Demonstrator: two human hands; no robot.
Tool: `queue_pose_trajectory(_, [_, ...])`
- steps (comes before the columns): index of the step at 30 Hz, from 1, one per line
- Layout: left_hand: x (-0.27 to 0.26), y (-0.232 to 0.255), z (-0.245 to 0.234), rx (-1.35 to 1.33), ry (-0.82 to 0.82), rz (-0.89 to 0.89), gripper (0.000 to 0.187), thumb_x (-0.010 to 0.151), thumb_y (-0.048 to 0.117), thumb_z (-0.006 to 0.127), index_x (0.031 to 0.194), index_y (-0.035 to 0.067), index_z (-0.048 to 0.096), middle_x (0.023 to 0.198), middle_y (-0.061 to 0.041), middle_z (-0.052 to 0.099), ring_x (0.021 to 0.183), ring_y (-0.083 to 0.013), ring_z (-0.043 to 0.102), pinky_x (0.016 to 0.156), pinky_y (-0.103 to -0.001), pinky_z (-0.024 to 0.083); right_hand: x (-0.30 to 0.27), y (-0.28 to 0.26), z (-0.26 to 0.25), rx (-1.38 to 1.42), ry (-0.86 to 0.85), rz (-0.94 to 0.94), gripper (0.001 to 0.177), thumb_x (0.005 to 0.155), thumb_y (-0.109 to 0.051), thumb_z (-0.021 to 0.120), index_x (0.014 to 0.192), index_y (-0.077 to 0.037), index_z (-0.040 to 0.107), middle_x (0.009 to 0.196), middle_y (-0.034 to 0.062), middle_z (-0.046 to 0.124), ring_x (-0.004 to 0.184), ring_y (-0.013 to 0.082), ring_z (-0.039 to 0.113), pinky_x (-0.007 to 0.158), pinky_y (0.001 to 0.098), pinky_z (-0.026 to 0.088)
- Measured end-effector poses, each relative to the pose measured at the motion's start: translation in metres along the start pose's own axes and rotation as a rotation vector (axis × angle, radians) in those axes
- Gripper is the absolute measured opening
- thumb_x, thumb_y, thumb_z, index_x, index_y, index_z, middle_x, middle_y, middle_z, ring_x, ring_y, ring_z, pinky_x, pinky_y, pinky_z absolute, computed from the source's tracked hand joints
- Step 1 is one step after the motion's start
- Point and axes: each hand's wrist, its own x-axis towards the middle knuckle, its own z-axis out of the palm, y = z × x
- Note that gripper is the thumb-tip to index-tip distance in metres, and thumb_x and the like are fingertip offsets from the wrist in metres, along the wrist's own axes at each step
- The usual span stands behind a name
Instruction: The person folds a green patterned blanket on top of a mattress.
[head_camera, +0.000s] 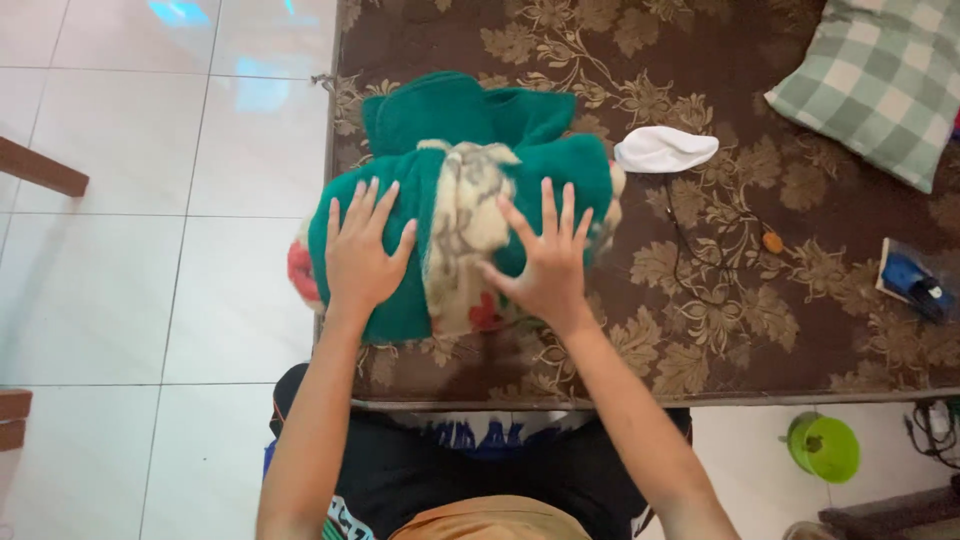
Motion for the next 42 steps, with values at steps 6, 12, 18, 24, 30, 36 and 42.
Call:
queue_pose_trajectory(6, [0.000,0.046,-0.017,-0.022,0.221,-0.065,0.045,0.106,0.034,0.061,0.147,0.015,0.059,0.156,-0.012,0.054,0.153,-0.0352,0.042,0.130,-0.061,0.019,0.029,0.036,0.016,0.029,-0.077,0.089,0.080,0.086,-0.061,0.074,0.155,-0.031,0.047,0.165,0.0232,0.029,0.153,0.0518,0.020,0.117,0.0761,0.015])
queue_pose_trajectory(12, [0.007,0.044,0.010,0.195,0.183,-0.020,0.054,0.099,0.042,0.064,0.147,0.017,0.061,0.156,-0.019,0.049,0.149,-0.0416,0.035,0.121,-0.065,0.014,0.060,0.057,0.028,0.073,-0.177,0.157,0.079,0.087,-0.066,0.068,0.155,-0.030,0.047,0.163,0.0225,0.031,0.152,0.0483,0.020,0.118,0.0708,0.012])
queue_pose_trajectory(18, [0.042,0.018,0.029,0.138,0.180,-0.047,0.050,0.097,0.039,0.066,0.143,0.020,0.064,0.154,-0.015,0.052,0.149,-0.0369,0.040,0.123,-0.062,0.017,0.092,0.071,0.047,0.097,-0.212,0.215,0.077,0.086,-0.068,0.066,0.151,-0.032,0.050,0.162,0.0182,0.037,0.152,0.0423,0.026,0.122,0.0666,0.013])
queue_pose_trajectory(24, [0.072,-0.001,0.045,0.156,0.183,-0.058,0.045,0.094,0.038,0.067,0.134,0.019,0.069,0.148,-0.015,0.056,0.143,-0.0365,0.045,0.121,-0.062,0.019,0.102,0.072,0.041,0.112,-0.178,0.200,0.072,0.094,-0.065,0.065,0.153,-0.026,0.050,0.160,0.0241,0.037,0.149,0.0467,0.025,0.119,0.0671,0.013])
queue_pose_trajectory(30, [0.102,-0.036,0.057,0.149,0.168,-0.126,0.040,0.095,0.040,0.068,0.130,0.021,0.072,0.144,-0.014,0.060,0.140,-0.0345,0.047,0.120,-0.061,0.022,0.069,0.025,0.035,0.001,0.174,0.069,0.070,0.095,-0.053,0.072,0.156,-0.026,0.050,0.166,0.0177,0.040,0.155,0.0435,0.029,0.123,0.0729,0.014])
queue_pose_trajectory(36, [0.099,-0.012,0.040,0.019,0.216,-0.056,0.049,0.108,0.035,0.061,0.151,0.012,0.057,0.156,-0.020,0.046,0.151,-0.0415,0.035,0.124,-0.065,0.019,0.083,0.040,0.052,0.046,0.028,0.179,0.070,0.090,-0.048,0.072,0.153,-0.028,0.049,0.161,0.0166,0.039,0.151,0.0460,0.025,0.118,0.0720,0.019])
queue_pose_trajectory(42, [0.045,0.019,0.027,0.166,0.302,-0.131,0.052,0.103,0.036,0.063,0.152,0.019,0.054,0.161,-0.022,0.038,0.154,-0.0499,0.023,0.122,-0.074,0.009,0.103,0.062,0.060,0.085,-0.042,0.201,0.070,0.090,-0.050,0.071,0.153,-0.030,0.048,0.160,0.0138,0.039,0.150,0.0437,0.026,0.119,0.0694,0.018])
